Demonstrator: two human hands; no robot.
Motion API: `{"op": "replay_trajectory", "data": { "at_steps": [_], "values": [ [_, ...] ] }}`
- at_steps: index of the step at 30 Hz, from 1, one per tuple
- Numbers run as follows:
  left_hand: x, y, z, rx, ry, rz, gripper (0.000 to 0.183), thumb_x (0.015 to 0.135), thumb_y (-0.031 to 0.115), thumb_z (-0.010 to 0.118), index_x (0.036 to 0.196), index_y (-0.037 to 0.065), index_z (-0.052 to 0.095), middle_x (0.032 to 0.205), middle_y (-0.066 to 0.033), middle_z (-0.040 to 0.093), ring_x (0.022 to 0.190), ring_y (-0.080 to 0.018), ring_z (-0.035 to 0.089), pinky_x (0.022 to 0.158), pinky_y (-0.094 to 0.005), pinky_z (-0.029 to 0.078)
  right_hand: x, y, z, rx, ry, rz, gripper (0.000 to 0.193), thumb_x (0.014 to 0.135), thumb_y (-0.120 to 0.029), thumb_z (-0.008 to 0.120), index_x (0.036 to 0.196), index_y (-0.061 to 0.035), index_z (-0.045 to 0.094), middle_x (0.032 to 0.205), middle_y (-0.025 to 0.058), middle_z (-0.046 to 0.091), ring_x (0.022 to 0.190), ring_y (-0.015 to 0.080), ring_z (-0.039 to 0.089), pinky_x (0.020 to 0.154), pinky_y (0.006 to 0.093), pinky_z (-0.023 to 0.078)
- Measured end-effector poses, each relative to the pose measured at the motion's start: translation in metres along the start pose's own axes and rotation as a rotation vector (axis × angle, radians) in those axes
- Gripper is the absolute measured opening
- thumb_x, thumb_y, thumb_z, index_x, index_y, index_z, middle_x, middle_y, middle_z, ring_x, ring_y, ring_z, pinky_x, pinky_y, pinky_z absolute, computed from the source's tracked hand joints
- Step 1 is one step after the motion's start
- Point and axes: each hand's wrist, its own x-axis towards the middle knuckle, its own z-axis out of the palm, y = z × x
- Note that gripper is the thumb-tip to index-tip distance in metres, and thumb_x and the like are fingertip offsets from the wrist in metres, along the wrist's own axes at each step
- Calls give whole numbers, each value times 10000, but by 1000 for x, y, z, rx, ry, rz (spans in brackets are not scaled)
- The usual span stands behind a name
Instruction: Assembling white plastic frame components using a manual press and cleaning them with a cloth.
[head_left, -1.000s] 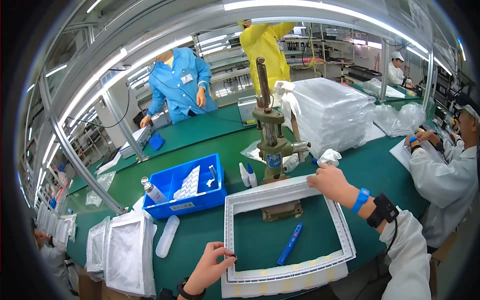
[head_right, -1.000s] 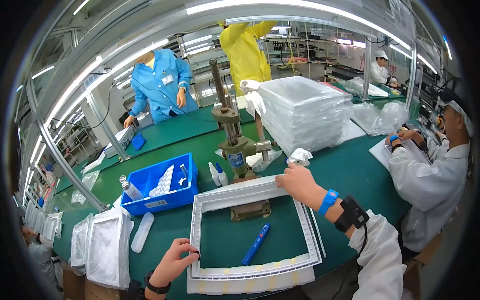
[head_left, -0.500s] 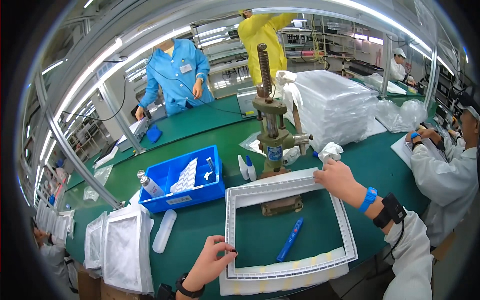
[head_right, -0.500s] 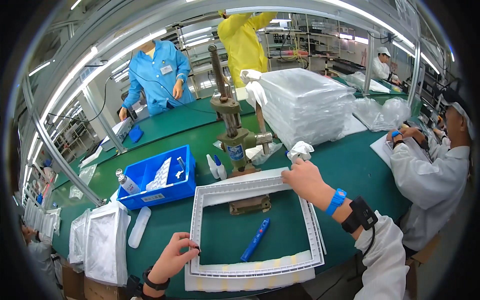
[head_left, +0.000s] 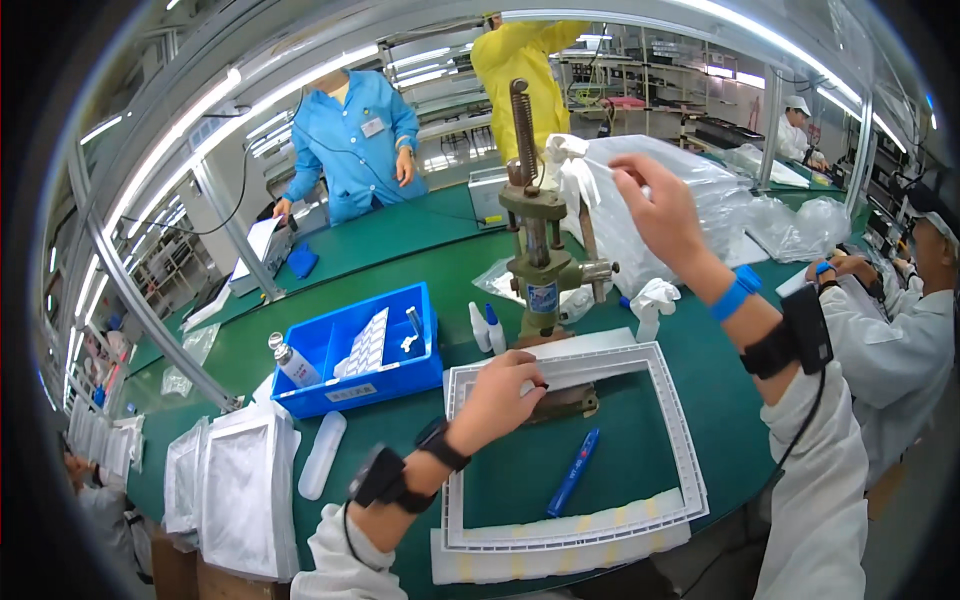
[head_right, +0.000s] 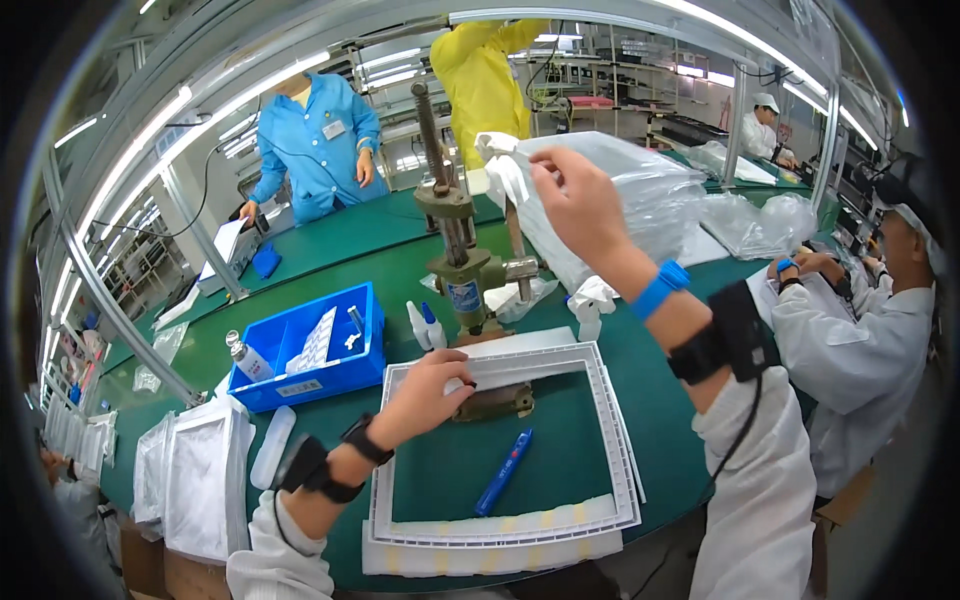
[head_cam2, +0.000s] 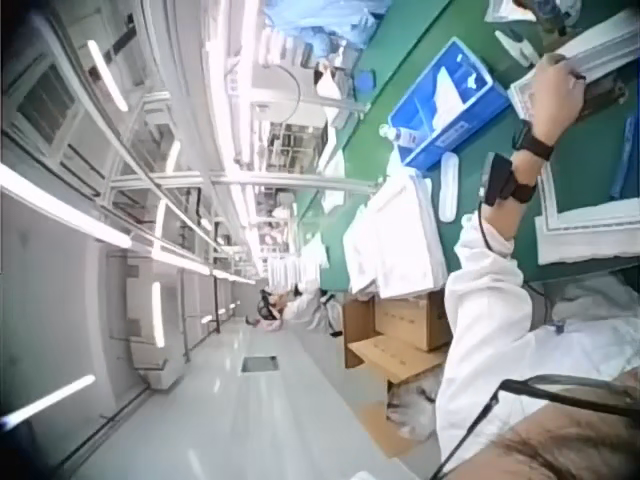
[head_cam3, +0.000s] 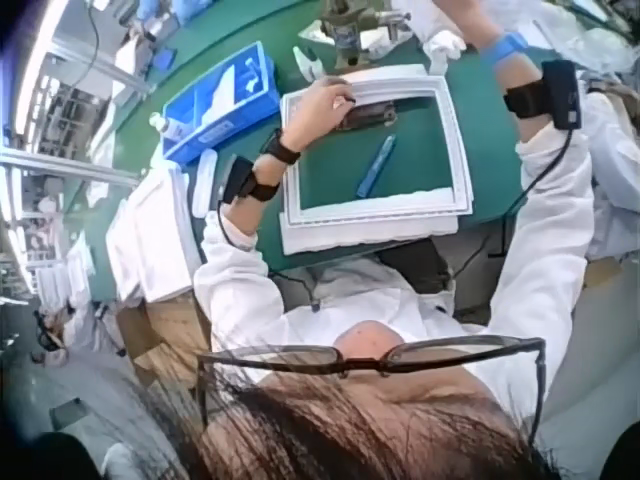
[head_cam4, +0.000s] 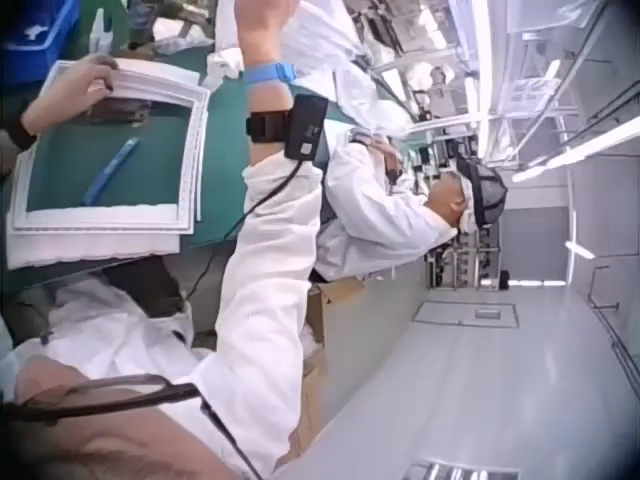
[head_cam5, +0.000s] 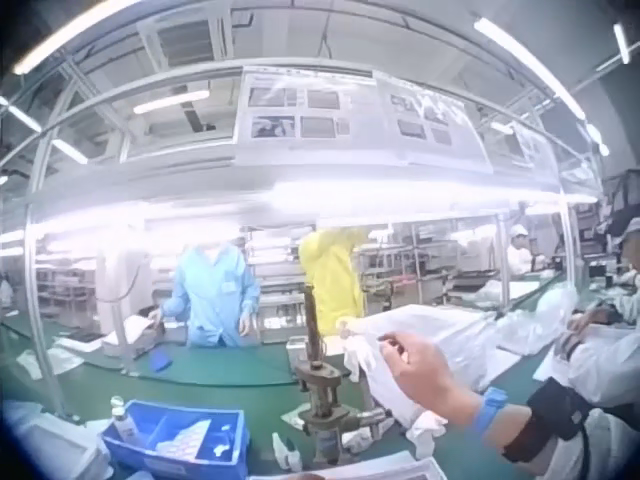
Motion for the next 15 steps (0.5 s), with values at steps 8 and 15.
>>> {"op": "replay_trajectory", "data": {
  "at_steps": [8,15],
  "values": [
    [23,-28,12,-89,-63,-10,122,781,67,703,863,-16,666,994,-171,667,921,-360,650,836,-387,514,58,32,55,-66,-38,156,524,921,-376,580,1329,-55,510,1209,224,606,1049,327,612,920,400,466],
    [22,-30,4,-230,-8,-90,145,823,86,705,919,-21,682,1006,-134,698,923,-296,677,844,-356,516,94,57,92,231,-319,420,363,911,-318,615,1062,11,639,917,85,669,824,182,641,767,339,515]
  ]
}}
